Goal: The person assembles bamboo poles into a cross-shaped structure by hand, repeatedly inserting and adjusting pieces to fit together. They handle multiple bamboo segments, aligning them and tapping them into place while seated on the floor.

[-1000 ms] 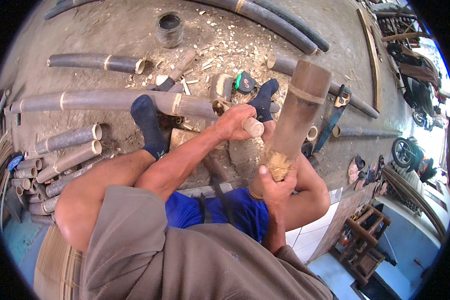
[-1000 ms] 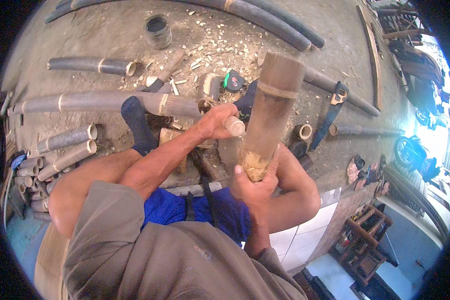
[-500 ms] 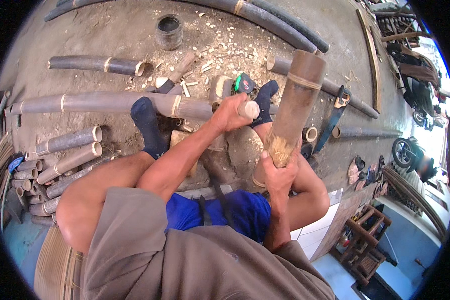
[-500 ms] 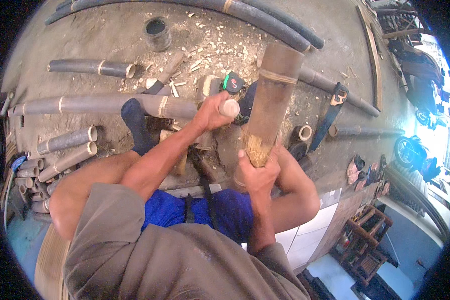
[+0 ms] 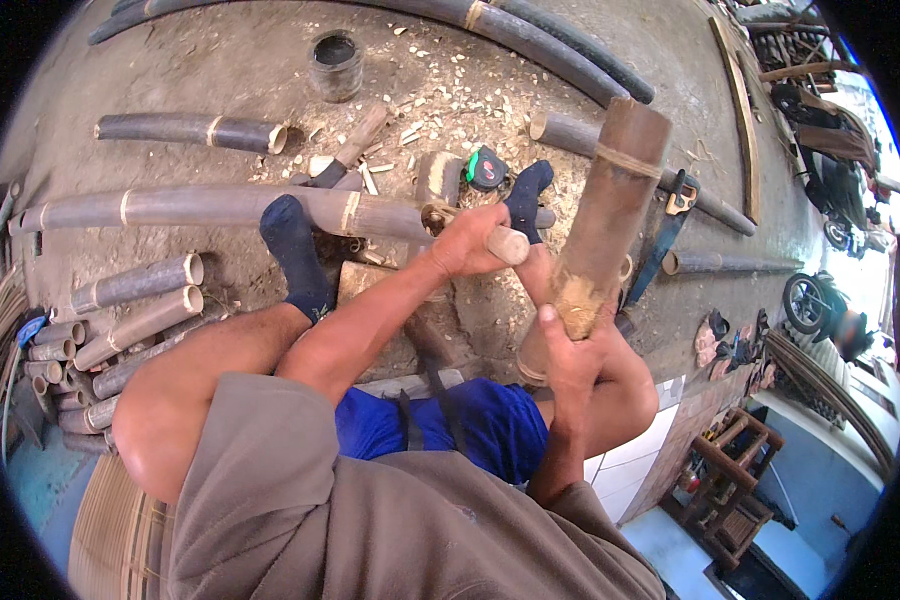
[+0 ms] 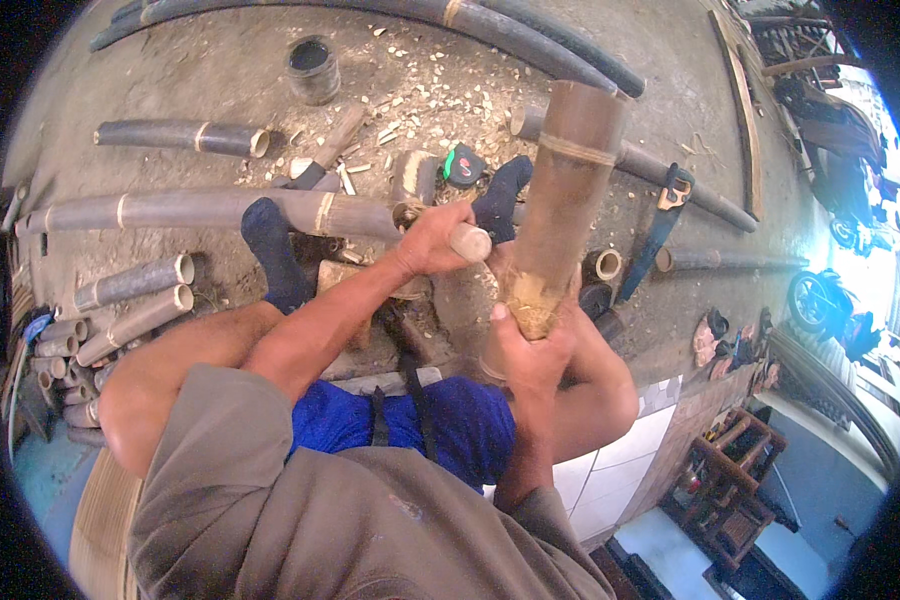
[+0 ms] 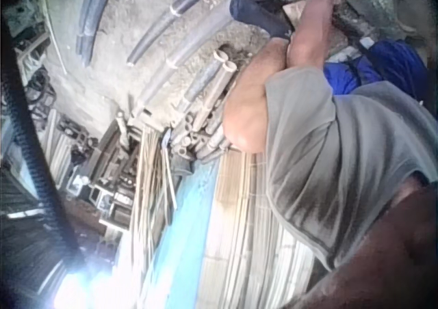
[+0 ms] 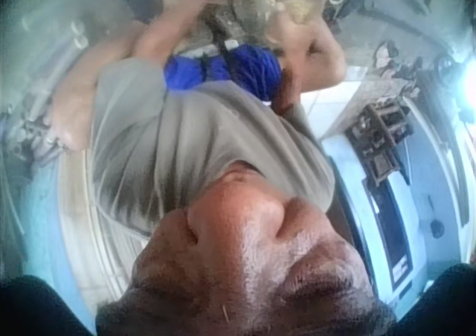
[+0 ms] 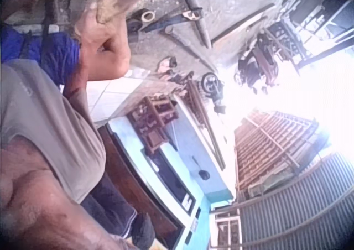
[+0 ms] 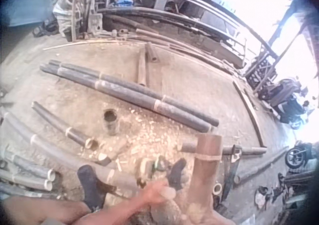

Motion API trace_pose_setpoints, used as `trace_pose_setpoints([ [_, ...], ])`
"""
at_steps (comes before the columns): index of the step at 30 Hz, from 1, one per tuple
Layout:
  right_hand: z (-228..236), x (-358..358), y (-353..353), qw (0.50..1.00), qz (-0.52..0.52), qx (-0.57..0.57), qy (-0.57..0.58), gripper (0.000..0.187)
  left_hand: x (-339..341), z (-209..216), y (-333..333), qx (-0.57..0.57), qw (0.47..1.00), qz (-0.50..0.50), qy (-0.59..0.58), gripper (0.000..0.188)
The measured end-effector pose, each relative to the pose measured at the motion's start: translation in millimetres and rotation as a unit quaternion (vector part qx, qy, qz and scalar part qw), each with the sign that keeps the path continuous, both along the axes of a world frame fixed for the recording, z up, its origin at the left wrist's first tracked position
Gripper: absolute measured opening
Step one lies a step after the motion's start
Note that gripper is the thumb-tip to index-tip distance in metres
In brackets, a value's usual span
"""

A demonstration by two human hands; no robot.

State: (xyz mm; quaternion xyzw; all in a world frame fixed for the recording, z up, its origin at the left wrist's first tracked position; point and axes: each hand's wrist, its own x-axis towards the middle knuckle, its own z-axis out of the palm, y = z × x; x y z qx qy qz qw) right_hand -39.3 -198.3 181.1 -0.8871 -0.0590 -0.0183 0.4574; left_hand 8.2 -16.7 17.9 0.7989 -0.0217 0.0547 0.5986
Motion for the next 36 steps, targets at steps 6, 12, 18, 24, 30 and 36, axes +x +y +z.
trace_pose_setpoints([
  [6,-10.9,9.9,7.5,0.995,0.038,-0.044,0.083,0.090,8.9,-16.9,17.2,-0.078,0.995,0.018,0.057,0.049],
  [12,-11.2,28.1,20.8,0.959,0.124,-0.222,0.125,0.095,16.4,-55.1,47.3,-0.204,0.967,0.067,0.136,0.056],
  [18,-3.2,29.0,19.4,0.995,0.074,-0.031,0.056,0.099,23.2,2.5,63.8,-0.270,0.949,0.137,0.086,0.018],
  [24,-25.8,32.2,14.6,0.980,0.123,-0.157,0.022,0.101,19.3,-17.9,49.6,-0.227,0.960,0.068,0.149,0.038],
  [30,-12.1,63.3,-5.9,0.965,0.035,-0.260,0.017,0.102,41.2,12.9,73.4,-0.217,0.939,0.227,0.142,0.044],
  [36,-48.5,148.6,-71.1,0.900,-0.002,-0.436,0.027,0.102,74.5,16.6,151.5,-0.014,0.958,0.281,0.062,0.046],
])
